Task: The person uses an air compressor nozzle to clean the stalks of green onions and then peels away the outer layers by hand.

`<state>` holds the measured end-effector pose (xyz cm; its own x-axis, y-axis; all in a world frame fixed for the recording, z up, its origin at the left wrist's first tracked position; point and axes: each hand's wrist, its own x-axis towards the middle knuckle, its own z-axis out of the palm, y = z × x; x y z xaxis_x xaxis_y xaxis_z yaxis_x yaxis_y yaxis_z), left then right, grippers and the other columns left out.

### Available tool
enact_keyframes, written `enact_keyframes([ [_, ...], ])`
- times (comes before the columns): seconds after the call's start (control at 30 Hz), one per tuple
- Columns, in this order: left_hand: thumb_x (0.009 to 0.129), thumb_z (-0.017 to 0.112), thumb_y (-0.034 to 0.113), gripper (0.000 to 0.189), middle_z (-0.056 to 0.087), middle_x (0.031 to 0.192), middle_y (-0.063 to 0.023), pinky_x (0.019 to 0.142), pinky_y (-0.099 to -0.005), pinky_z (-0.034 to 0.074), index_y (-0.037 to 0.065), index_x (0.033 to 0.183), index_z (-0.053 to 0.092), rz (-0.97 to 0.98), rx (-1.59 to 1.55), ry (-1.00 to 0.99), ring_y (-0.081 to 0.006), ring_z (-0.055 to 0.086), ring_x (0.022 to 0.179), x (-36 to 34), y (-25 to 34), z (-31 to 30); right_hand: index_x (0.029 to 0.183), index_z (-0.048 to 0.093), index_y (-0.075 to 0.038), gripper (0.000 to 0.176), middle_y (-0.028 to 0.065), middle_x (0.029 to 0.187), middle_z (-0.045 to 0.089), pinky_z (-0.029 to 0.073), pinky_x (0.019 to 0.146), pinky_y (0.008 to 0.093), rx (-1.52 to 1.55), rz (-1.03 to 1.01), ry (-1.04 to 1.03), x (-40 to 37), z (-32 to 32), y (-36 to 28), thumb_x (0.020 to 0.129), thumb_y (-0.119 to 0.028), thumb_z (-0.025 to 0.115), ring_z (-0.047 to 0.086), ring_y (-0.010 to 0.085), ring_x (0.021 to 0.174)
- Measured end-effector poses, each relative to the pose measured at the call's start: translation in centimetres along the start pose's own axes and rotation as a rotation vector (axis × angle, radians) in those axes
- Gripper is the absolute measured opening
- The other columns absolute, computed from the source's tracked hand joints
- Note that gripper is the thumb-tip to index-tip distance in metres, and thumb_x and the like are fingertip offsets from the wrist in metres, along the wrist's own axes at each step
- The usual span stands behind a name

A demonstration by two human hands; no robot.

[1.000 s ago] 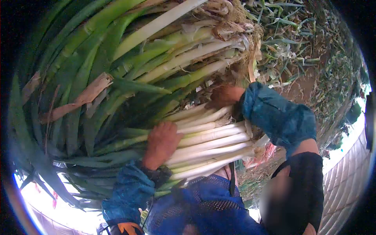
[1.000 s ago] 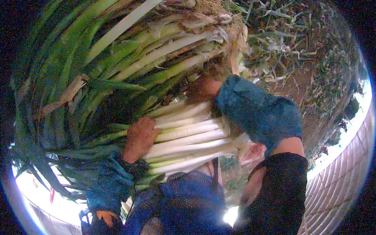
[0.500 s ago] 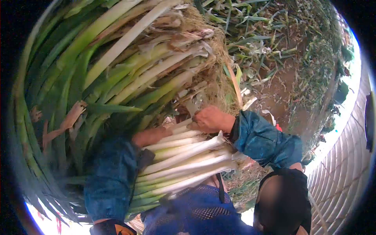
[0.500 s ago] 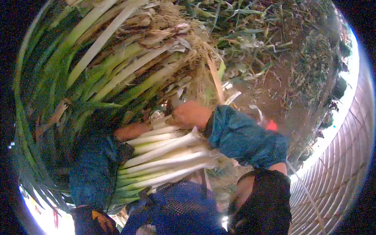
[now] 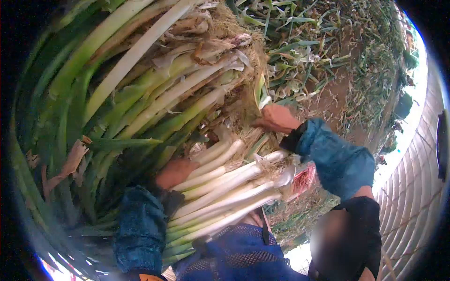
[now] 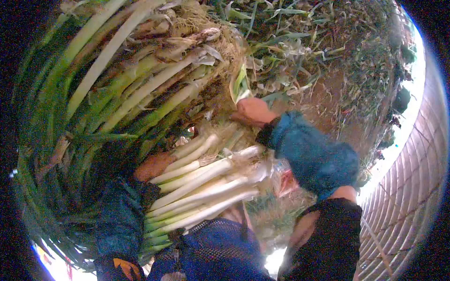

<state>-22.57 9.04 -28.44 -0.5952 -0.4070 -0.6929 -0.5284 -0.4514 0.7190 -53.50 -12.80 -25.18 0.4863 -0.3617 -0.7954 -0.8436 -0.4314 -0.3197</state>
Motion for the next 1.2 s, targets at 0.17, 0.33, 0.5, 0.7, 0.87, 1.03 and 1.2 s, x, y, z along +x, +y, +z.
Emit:
enact_keyframes([
  [0.17, 0.089, 0.043, 0.024, 0.029, 0.061, 0.096, -0.0186, 0.077, -0.0427, 0.046, 0.009, 0.105, 0.061, 0.035, 0.012, 0.060, -0.0337, 0.058, 0.090, -0.2, -0.9, 0.4, 0.076, 0.063, -0.007, 0.015, 0.0157, 0.068, 0.061, 0.049, 0.056, 0.0428, -0.539, 0.264, 0.104, -1.8, -3.6, 11.8, 0.072, -0.020, 0.058, 0.062, 0.0344, 0.067],
  [0.33, 0.087, 0.046, 0.023, 0.027, 0.060, 0.095, -0.0180, 0.077, -0.0432, 0.046, 0.011, 0.104, 0.062, 0.068, 0.187, 0.026, -0.0347, 0.058, 0.089, -0.2, -0.8, 0.2, 0.089, 0.067, -0.012, 0.024, 0.0136, 0.081, 0.063, 0.049, 0.066, 0.0394, -0.642, 0.627, 0.346, -6.8, -9.3, 27.9, 0.081, -0.030, 0.054, 0.062, 0.0295, 0.080],
  [0.5, 0.087, 0.046, 0.025, 0.028, 0.060, 0.096, -0.0188, 0.078, -0.0448, 0.045, 0.010, 0.105, 0.062, 0.139, 0.243, 0.021, -0.0355, 0.058, 0.090, 0.4, -1.6, 1.3, 0.115, 0.061, -0.015, 0.038, 0.0150, 0.103, 0.061, 0.046, 0.076, 0.0359, 0.103, 0.438, -0.006, -2.9, -9.2, 18.3, 0.087, -0.038, 0.050, 0.059, 0.0284, 0.091],
  [0.7, 0.086, 0.049, 0.034, 0.038, 0.059, 0.102, -0.0220, 0.083, -0.0447, 0.043, 0.003, 0.106, 0.059, -0.021, 0.072, 0.113, -0.0382, 0.056, 0.094, -0.4, 0.2, 0.7, 0.099, 0.064, -0.010, 0.026, 0.0118, 0.083, 0.059, 0.044, 0.069, 0.0390, 0.447, -0.669, -0.104, 9.2, 2.4, 6.4, 0.083, -0.024, 0.049, 0.056, 0.0259, 0.077],
  [0.87, 0.087, 0.049, 0.035, 0.039, 0.059, 0.102, -0.0228, 0.085, -0.0444, 0.042, 0.001, 0.103, 0.059, 0.026, 0.093, 0.267, -0.0396, 0.055, 0.095, -0.4, 0.9, 0.4, 0.077, 0.066, -0.009, 0.017, 0.0146, 0.080, 0.064, 0.048, 0.058, 0.0480, -0.535, 0.065, 0.107, 8.4, -3.7, 12.6, 0.072, -0.023, 0.056, 0.062, 0.0337, 0.070],
  [1.03, 0.087, 0.049, 0.033, 0.036, 0.061, 0.098, -0.0216, 0.081, -0.0464, 0.043, 0.001, 0.100, 0.060, -0.262, -0.041, 0.093, -0.0399, 0.057, 0.092, -0.4, 3.5, -0.9, 0.108, 0.059, -0.011, 0.027, 0.0146, 0.088, 0.062, 0.048, 0.066, 0.0454, -0.734, 0.584, 0.294, -6.0, -15.3, 31.2, 0.082, -0.020, 0.055, 0.061, 0.0338, 0.083],
  [1.2, 0.084, 0.052, 0.032, 0.036, 0.061, 0.096, -0.0234, 0.078, -0.0474, 0.044, 0.001, 0.101, 0.059, 0.008, 0.332, 0.002, -0.0398, 0.057, 0.090, -0.5, 1.0, 0.2, 0.109, 0.064, -0.010, 0.051, 0.0144, 0.108, 0.062, 0.044, 0.088, 0.0358, 0.690, 0.456, -0.112, -4.9, -2.2, 22.9, 0.078, -0.050, 0.063, 0.057, 0.0230, 0.098],
])
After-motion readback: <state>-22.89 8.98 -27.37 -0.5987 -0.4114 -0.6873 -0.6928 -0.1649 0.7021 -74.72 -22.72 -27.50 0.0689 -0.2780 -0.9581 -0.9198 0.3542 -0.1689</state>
